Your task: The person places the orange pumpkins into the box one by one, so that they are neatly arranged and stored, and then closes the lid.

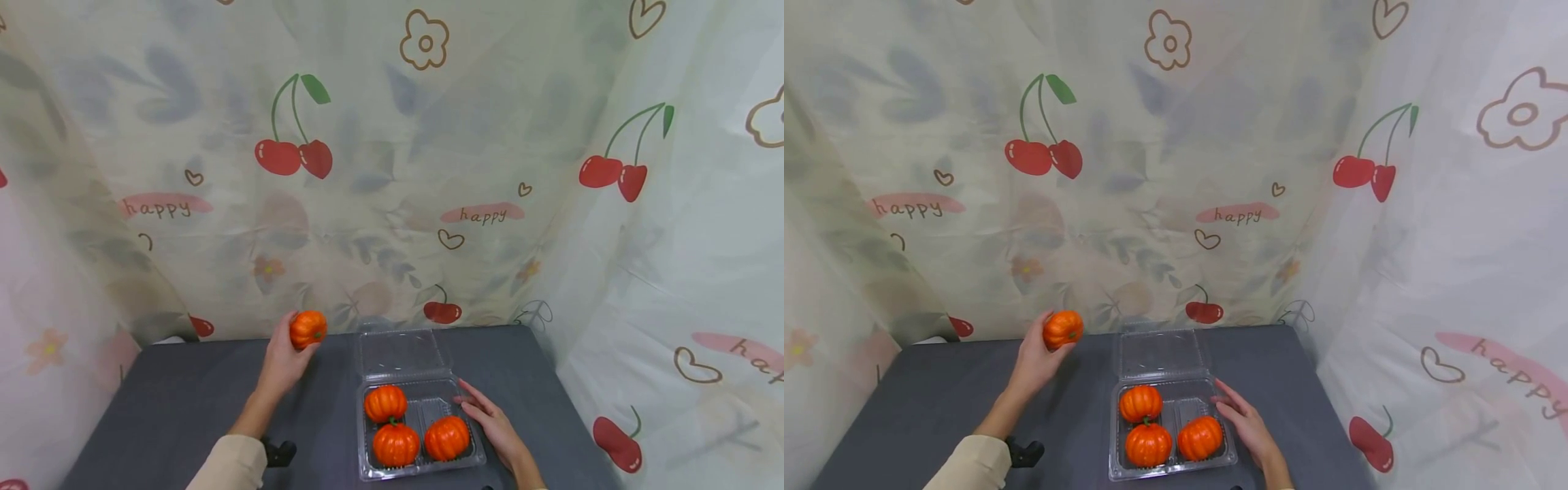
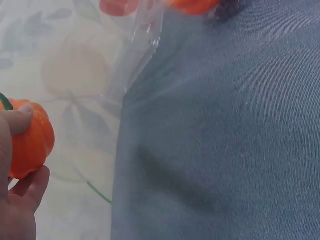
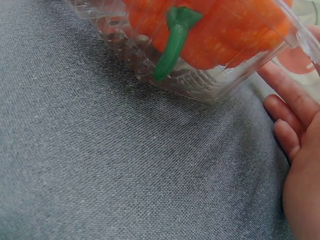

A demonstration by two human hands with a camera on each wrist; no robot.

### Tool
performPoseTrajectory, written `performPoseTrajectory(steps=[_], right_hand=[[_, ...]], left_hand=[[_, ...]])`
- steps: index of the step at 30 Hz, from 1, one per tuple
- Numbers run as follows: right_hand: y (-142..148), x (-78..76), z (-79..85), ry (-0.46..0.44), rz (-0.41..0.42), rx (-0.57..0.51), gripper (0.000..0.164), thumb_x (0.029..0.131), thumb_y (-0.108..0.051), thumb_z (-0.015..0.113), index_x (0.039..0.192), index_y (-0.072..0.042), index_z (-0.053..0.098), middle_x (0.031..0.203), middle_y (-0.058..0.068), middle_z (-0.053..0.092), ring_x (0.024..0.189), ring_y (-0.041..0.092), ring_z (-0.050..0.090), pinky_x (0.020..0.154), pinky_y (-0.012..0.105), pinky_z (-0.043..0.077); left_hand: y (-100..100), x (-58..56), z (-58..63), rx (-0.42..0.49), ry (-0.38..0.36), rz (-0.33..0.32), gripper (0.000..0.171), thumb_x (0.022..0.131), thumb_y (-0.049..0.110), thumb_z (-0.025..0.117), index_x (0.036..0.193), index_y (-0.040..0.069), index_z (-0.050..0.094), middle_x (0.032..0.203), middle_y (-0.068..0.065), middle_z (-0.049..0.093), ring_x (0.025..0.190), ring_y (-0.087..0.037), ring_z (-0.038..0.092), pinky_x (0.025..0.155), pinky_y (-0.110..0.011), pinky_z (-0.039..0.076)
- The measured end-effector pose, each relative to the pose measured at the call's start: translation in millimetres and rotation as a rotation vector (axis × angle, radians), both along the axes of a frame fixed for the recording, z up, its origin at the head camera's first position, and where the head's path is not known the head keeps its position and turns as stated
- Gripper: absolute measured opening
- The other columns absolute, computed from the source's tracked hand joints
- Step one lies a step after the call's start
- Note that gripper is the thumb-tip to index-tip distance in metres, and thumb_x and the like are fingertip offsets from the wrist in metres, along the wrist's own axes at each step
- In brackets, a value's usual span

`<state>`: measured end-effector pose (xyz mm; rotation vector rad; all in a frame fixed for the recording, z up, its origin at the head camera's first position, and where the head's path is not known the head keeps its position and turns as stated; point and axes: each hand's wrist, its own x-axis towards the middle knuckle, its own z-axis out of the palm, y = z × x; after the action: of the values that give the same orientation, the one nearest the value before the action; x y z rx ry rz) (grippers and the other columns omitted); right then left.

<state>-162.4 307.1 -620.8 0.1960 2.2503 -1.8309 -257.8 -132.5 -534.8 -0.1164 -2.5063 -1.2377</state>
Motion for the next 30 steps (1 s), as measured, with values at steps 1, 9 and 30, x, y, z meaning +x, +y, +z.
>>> performPoseTrajectory(steps=[1,9,30], right_hand=[[-0.2,0.3,0.2,0.001,-0.002,-0.002,0.057,0.1,-0.042,0.062,0.153,-0.031,0.046,0.14,0.009,0.065,0.132,0.022,0.057,0.109,0.034,0.042],[0.0,2.6,1.9,0.002,0.009,0.007,0.058,0.101,-0.044,0.059,0.155,-0.029,0.044,0.142,0.01,0.063,0.137,0.027,0.054,0.116,0.051,0.038],[-2.7,2.0,5.7,-0.023,-0.011,0.001,0.058,0.1,-0.044,0.061,0.154,-0.03,0.046,0.14,0.009,0.064,0.134,0.025,0.055,0.117,0.056,0.036]], left_hand=[[2.1,0.4,1.5,0.005,0.005,0.0,0.08,0.083,0.019,0.084,0.15,0.011,0.041,0.143,-0.02,0.054,0.127,-0.041,0.056,0.107,-0.058,0.045],[19.4,7.3,13.0,0.021,0.021,-0.052,0.078,0.084,0.022,0.085,0.149,0.013,0.043,0.14,-0.017,0.057,0.12,-0.038,0.06,0.098,-0.054,0.053],[77.8,29.4,17.2,0.098,0.179,-0.29,0.074,0.082,0.014,0.086,0.147,0.029,0.053,0.129,-0.007,0.061,0.11,-0.023,0.066,0.081,-0.03,0.062]])
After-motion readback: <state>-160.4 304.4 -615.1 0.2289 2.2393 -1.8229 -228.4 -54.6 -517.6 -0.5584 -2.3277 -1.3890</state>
